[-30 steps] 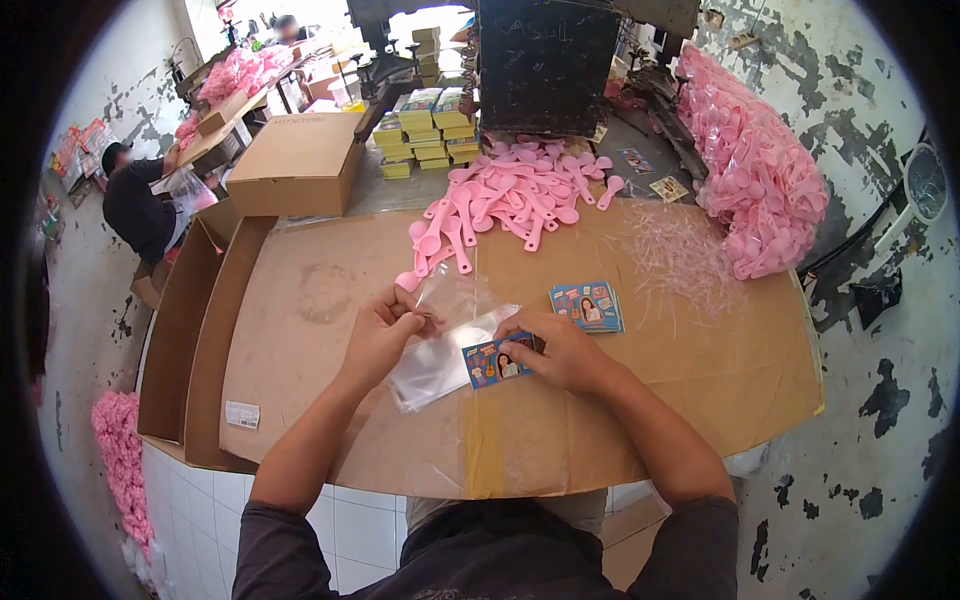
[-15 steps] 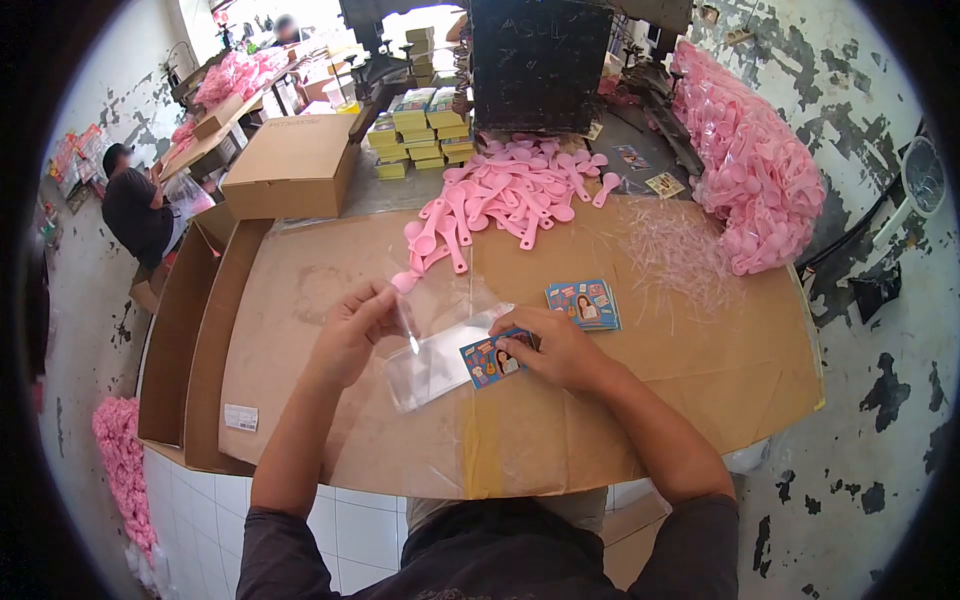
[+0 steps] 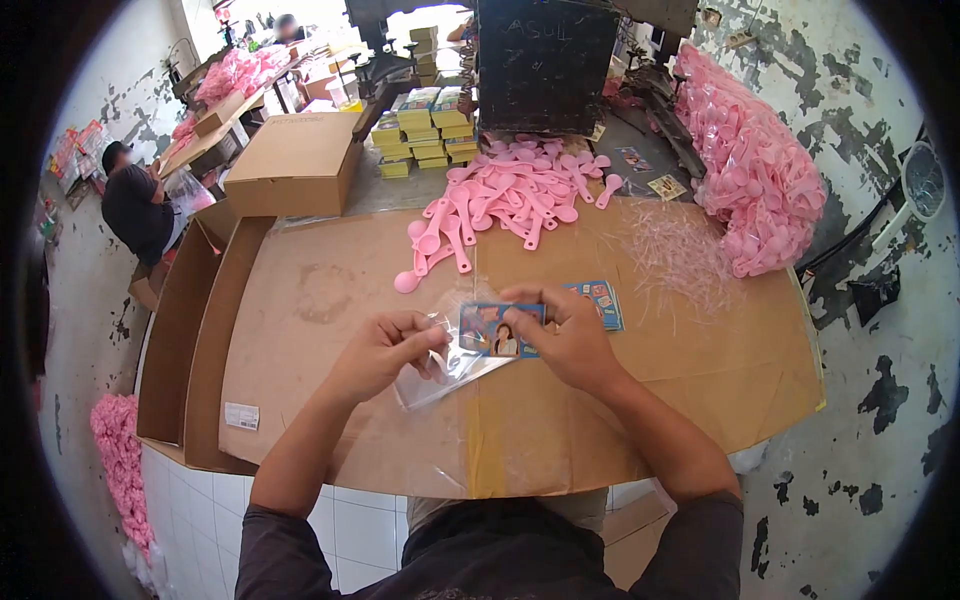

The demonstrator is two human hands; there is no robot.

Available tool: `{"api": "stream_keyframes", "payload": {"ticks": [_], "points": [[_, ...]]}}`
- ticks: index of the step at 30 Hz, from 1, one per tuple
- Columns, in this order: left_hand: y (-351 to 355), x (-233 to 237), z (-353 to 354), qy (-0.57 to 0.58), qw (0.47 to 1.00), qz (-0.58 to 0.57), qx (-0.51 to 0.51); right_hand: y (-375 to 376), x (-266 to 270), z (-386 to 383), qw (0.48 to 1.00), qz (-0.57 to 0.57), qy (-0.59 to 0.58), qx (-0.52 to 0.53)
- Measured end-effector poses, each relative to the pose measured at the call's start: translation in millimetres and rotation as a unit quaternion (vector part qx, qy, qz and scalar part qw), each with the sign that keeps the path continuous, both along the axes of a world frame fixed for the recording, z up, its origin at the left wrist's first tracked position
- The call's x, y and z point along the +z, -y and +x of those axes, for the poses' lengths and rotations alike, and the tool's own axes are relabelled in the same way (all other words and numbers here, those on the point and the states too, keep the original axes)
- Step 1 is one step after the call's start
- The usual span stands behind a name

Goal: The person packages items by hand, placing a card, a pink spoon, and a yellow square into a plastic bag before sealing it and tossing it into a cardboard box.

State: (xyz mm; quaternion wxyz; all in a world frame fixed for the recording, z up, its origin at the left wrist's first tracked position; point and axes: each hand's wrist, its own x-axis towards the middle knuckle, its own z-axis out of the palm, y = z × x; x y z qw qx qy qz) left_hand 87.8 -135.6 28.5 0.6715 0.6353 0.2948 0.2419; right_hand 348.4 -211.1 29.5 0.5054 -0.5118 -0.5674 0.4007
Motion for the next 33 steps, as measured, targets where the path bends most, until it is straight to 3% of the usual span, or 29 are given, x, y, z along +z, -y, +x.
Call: {"api": "stream_keyframes", "payload": {"ticks": [3, 6, 12, 15, 18, 21, 24, 27, 30, 32, 33], "points": [[3.8, -2.9, 4.5, -0.021, 1.000, 0.004, 0.000, -3.6, -1.0, 1.3, 0.995, 0.046, -0.084, -0.035], [3.8, -6.7, 5.6, -0.036, 0.999, 0.017, -0.002, -2.1, 4.5, -0.2, 0.995, 0.075, -0.062, -0.037], [8.5, -13.7, 7.4, -0.010, 1.000, 0.017, -0.004, -4.9, 16.3, 6.7, 0.958, 0.184, 0.211, 0.066], [12.1, -22.3, 10.6, 0.004, 0.999, 0.037, -0.029, -9.4, 17.0, 3.9, 0.939, 0.202, 0.266, 0.085], [15.1, -19.8, 12.4, -0.012, 0.998, 0.059, -0.025, -6.2, 19.5, -8.7, 0.958, 0.159, 0.218, 0.094], [14.8, -18.9, 11.8, -0.029, 0.997, 0.062, -0.017, -3.4, 19.1, -18.7, 0.976, 0.086, 0.197, 0.041], [14.8, -13.0, 13.5, -0.005, 0.997, 0.052, 0.057, -11.9, 5.0, -17.0, 0.992, 0.086, 0.084, -0.048], [13.2, -18.5, 13.4, 0.025, 0.997, 0.038, 0.066, -7.9, 11.3, -20.5, 0.963, 0.168, 0.210, 0.033], [16.4, -9.9, 12.6, -0.038, 0.997, 0.028, 0.060, -28.2, 6.9, -11.4, 0.939, 0.217, 0.223, 0.147], [15.4, -11.6, 12.9, -0.028, 0.997, 0.029, 0.070, -68.9, -11.0, 23.4, 0.966, 0.107, 0.197, 0.131], [14.9, -12.9, 13.3, -0.023, 0.997, 0.030, 0.074, -88.4, -4.8, 31.2, 0.968, 0.066, 0.242, 0.022]]}}
